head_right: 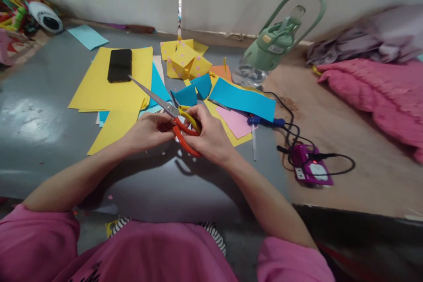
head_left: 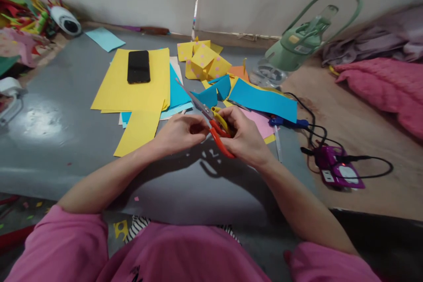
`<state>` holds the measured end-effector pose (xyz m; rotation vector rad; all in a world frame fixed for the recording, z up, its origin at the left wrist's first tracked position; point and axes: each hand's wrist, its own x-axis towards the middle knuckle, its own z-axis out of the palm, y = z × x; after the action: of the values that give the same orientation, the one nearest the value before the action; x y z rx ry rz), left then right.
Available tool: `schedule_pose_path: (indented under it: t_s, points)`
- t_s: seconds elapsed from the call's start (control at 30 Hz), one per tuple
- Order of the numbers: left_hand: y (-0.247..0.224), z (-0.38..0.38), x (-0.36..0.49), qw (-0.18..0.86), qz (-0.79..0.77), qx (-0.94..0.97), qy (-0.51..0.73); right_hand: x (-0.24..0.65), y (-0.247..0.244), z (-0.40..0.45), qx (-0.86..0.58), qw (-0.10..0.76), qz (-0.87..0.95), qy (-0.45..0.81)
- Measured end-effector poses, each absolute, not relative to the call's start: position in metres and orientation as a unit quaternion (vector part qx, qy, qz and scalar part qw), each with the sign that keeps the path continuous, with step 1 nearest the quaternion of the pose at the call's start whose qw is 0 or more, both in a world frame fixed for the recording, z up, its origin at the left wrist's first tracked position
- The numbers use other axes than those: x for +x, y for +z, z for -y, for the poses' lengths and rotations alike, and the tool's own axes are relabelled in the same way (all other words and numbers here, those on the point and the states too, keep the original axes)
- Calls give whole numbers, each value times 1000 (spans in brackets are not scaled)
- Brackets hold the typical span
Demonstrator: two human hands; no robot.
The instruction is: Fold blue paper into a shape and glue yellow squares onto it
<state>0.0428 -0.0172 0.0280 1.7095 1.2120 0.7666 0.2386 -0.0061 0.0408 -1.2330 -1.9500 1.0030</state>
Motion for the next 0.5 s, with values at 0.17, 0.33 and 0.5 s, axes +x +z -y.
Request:
schedule_pose_path:
  t_s: [0.17, 0.33, 0.5]
  points:
    - [32, 17, 42, 431, -485, 685, 332, 240, 32, 4, -449, 341, 698, 442]
    - [33, 17, 43, 417, -492, 676, 357, 237, 28, 2, -438, 370, 655, 493]
    - [32, 17, 46, 494, -468, 606, 412, 230, 30, 2, -428, 401, 590, 556]
